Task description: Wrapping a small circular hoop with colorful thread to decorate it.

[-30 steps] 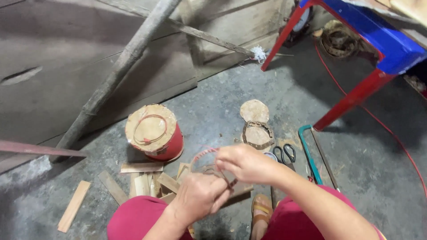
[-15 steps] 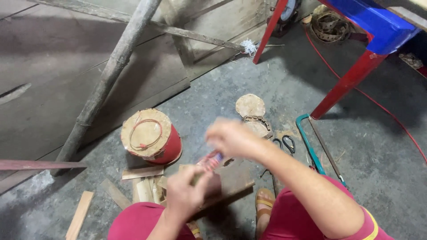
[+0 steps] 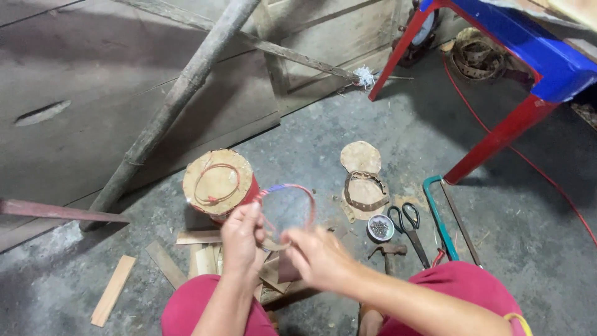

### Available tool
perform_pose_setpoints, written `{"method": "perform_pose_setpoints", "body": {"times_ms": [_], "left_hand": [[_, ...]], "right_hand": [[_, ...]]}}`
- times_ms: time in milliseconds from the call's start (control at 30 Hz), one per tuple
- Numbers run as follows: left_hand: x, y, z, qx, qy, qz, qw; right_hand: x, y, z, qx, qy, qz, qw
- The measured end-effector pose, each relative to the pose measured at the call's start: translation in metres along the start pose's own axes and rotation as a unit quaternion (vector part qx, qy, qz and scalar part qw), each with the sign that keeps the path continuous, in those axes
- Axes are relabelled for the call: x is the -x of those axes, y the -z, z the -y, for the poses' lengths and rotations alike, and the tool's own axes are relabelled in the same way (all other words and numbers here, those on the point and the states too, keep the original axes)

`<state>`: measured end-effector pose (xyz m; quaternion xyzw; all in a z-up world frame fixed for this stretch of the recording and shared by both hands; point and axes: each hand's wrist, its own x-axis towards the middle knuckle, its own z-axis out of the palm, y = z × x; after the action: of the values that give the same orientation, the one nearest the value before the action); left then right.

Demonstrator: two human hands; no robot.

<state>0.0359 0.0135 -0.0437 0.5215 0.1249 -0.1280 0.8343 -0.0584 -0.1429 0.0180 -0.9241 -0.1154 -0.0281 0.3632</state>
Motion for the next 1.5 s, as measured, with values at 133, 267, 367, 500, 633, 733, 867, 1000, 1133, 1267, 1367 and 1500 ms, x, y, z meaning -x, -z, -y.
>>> {"method": "perform_pose_setpoints", "body": {"times_ms": [133,267,367,500,633,733,867,1000,1133,1267,1367,1500], "left_hand": [[-0.017,0.019,-0.024,-0.001,-0.069,-0.078,0.995],[-0.016,0.027,-0.037,0.040,-0.037,-0.058,0.997],[-0.002,0.018,-0.044,-0.135,-0.141,-0.044,0.980],[0.033,-0.012,-0.033,-0.317,-0.261,-0.024,0.911],[0.031,-0.006,-0.031,-0.310,-0.363,0.017,0.878],[0.027,-0.001,-0.046,-0.286,-0.361,-0.007,0.888],[0.017,0.008,-0.045,-0.350,-0.316,-0.095,0.877],[0.020,-0.008,-0.037,-0.358,-0.325,-0.078,0.872],[0.043,-0.042,-0.020,-0.371,-0.246,-0.007,0.895],[0.049,-0.052,-0.004,-0.323,-0.210,0.044,0.922],[0.044,-0.053,0.001,-0.324,-0.173,0.045,0.929],[0.038,-0.041,-0.012,-0.161,-0.090,0.106,0.977]], "right_hand": [[0.020,0.039,0.034,-0.110,-0.084,0.219,0.966],[0.024,0.064,0.031,0.072,-0.041,0.184,0.980],[0.017,0.041,-0.025,0.019,0.099,-0.065,0.993],[0.011,0.053,-0.034,-0.604,-0.211,-0.014,0.768],[0.007,0.101,-0.027,-0.502,-0.245,0.091,0.825],[0.016,0.148,-0.040,-0.181,-0.212,0.120,0.953],[0.032,0.195,-0.041,0.130,-0.253,0.231,0.930],[0.040,0.140,-0.063,0.233,-0.181,0.099,0.950],[0.019,0.073,-0.012,0.040,0.005,-0.007,0.999],[0.000,0.032,-0.014,-0.110,-0.125,0.074,0.983],[0.000,-0.001,-0.035,-0.184,-0.121,-0.020,0.975],[-0.004,0.025,-0.011,-0.105,-0.107,0.020,0.988]]}}
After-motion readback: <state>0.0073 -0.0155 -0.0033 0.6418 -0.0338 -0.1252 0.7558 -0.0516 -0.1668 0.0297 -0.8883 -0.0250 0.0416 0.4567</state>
